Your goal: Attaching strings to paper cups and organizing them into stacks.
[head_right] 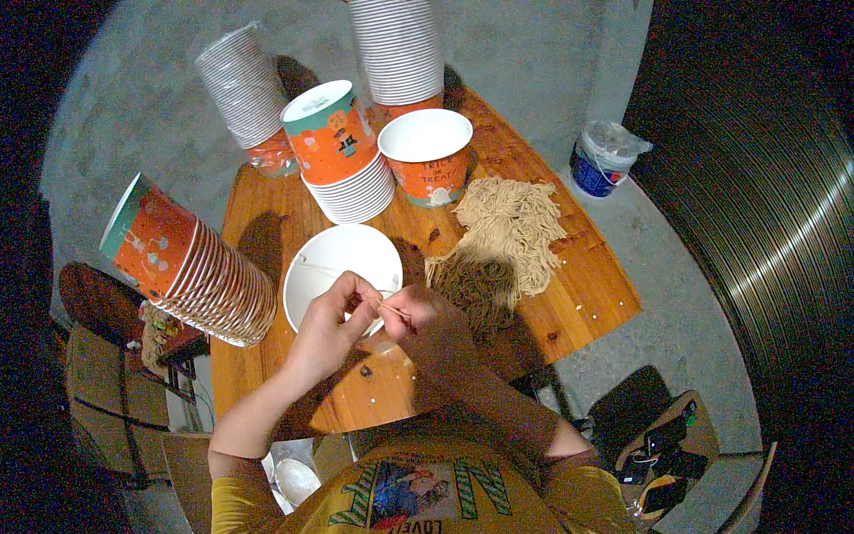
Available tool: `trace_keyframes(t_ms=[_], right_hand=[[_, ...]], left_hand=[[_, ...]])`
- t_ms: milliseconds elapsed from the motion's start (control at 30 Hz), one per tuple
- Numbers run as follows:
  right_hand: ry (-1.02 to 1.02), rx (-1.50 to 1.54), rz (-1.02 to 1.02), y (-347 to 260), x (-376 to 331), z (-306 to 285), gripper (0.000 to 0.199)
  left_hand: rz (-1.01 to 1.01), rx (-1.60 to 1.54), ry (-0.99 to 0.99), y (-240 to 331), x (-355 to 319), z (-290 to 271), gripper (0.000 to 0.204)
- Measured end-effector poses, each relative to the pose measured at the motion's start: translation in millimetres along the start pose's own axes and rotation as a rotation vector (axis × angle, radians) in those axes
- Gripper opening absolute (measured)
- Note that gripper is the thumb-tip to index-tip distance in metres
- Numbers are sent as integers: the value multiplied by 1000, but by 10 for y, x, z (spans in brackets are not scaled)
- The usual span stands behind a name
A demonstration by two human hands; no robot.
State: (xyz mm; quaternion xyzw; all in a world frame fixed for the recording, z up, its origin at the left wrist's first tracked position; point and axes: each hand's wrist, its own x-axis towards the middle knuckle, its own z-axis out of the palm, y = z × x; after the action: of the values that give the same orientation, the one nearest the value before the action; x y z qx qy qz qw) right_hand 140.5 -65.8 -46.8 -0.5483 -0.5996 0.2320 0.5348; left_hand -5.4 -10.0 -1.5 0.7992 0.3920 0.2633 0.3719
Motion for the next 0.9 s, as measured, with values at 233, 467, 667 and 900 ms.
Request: trace_keyframes(t_ms=[233,467,667,900], right_hand=[[77,-165,-132,46,-8,41,8],[72,-60,-46,18,-5,47,10],[63,-83,-50,12,-5,40,10],[77,-42,-67,36,-12,59,10]], left_hand=[[-41,-58,-13,-51,15,-2,11],[-89,-226,-94,-154,46,-37,9],[-105,-260,-84,-153,45,-20,8],[-40,-216,16,-74,31,13,8]])
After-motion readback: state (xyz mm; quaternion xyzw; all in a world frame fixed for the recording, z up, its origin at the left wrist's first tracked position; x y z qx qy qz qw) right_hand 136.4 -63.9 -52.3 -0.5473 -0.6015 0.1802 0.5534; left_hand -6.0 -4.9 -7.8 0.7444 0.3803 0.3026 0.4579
